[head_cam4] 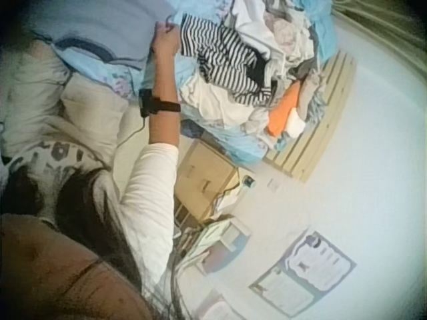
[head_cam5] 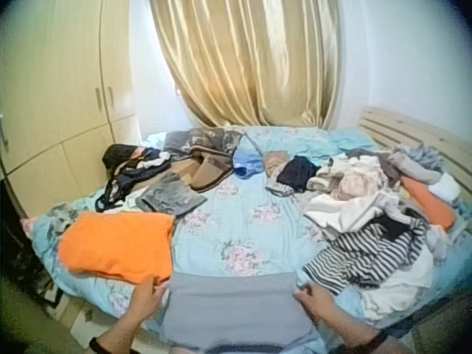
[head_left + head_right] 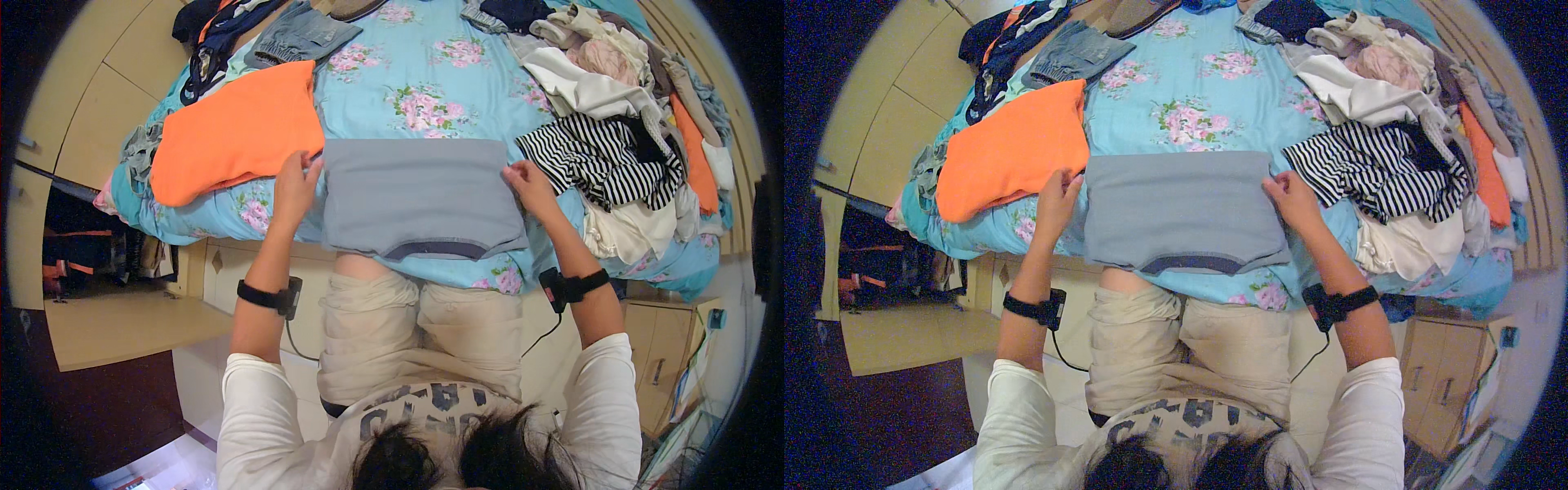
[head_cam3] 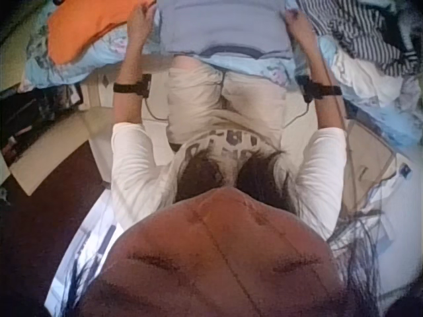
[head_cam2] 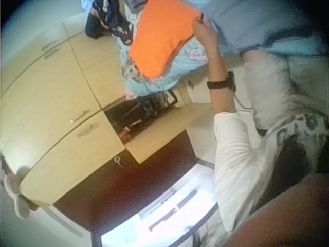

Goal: The person picks up and folds multiple items of clothing, including an orange zippered jacket, a light blue long-sleeved shirt, and a pair of denim shorts, on a bed.

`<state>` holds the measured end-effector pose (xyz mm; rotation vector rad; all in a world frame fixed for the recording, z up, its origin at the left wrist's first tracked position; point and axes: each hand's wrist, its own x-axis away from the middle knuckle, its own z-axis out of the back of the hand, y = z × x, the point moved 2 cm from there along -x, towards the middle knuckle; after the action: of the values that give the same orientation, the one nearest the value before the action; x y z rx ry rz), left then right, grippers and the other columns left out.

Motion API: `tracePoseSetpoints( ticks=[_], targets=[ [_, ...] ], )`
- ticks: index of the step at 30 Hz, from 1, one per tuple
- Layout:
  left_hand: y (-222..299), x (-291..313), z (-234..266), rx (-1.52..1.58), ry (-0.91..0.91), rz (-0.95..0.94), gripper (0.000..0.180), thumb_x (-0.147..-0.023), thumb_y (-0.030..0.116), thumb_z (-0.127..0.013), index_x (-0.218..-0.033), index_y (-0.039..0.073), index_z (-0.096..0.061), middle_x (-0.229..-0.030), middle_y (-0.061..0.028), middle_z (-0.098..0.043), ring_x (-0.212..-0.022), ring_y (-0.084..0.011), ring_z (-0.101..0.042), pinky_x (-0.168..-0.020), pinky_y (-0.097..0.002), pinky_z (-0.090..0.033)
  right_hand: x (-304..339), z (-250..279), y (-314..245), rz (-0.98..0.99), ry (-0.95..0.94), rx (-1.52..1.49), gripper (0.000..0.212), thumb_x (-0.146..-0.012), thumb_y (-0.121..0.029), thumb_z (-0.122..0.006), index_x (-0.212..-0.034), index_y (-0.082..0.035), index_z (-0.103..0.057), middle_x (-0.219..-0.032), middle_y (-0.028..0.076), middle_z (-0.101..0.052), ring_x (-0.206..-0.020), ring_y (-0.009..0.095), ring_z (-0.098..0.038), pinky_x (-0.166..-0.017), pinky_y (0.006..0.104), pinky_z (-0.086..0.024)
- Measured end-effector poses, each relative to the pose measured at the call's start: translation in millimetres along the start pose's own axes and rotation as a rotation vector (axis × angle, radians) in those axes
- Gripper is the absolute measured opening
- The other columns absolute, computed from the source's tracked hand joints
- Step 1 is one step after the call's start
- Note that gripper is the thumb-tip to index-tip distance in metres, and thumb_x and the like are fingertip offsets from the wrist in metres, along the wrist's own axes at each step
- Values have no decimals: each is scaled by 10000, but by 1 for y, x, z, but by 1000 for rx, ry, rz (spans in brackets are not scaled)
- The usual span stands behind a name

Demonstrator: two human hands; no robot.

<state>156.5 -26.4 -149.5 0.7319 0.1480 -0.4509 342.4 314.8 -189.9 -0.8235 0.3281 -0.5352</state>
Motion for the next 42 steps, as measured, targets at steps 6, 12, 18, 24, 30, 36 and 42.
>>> tracePoseSetpoints(
  ticks=[6,12,18,24,30,36,42],
  targets=[
    [115,46,-42,-66,-230,-511,521,-758,253,-518,-1182,12,-338,-1174,-184,-385,-1095,-299,-363,-919,-420,-249,15,-22,-96,599,-19,35,459,-750,-179,-514,-1159,-28,-369,-1184,147,-388,-1121,288,-339,-931,399,-258],
    [54,35,-74,-470,-325,-462,626,-732,446,-487,-1250,160,-283,-1312,-85,-235,-1194,-296,-221,-922,-549,-147,20,-69,-63,529,-168,567,520,-771,-348,-467,-1211,-105,-336,-1292,61,-276,-1197,296,-207,-905,576,-156],
    [-2,32,-36,-479,-186,-316,607,-736,432,-491,-1242,159,-297,-1288,-97,-270,-1163,-303,-276,-921,-514,-175,12,-28,-18,334,-8,668,566,-753,-370,-486,-1204,-65,-331,-1274,87,-300,-1157,297,-282,-919,512,-191],
    [13,57,-1,50,-149,-307,686,-636,267,-640,-1189,11,-325,-1215,-225,-321,-1139,-312,-313,-899,-478,-241,32,2,-10,193,-38,2,428,-737,-220,-544,-1086,-6,-417,-1033,163,-473,-932,284,-469,-774,334,-379],
    [106,90,-22,-370,-470,-805,596,-659,181,-594,-1197,97,-352,-1198,-139,-372,-1101,-283,-358,-879,-455,-272,29,72,44,172,230,24,203,-758,-157,-509,-890,-5,-538,-810,133,-557,-759,262,-538,-689,309,-419],
    [79,69,-36,-491,-507,-825,446,-711,87,-427,-1154,126,-399,-1126,-96,-431,-976,-262,-452,-791,-405,-345,39,72,68,351,241,417,255,-741,-138,-493,-981,-54,-508,-1013,113,-524,-937,256,-489,-801,338,-388],
    [83,54,-38,-388,-596,-798,320,-676,81,-452,-992,98,-503,-970,-103,-522,-841,-269,-501,-691,-345,-415,38,66,74,354,346,413,240,-733,-106,-458,-963,-61,-507,-994,96,-531,-895,249,-501,-764,340,-408]
  ],
)
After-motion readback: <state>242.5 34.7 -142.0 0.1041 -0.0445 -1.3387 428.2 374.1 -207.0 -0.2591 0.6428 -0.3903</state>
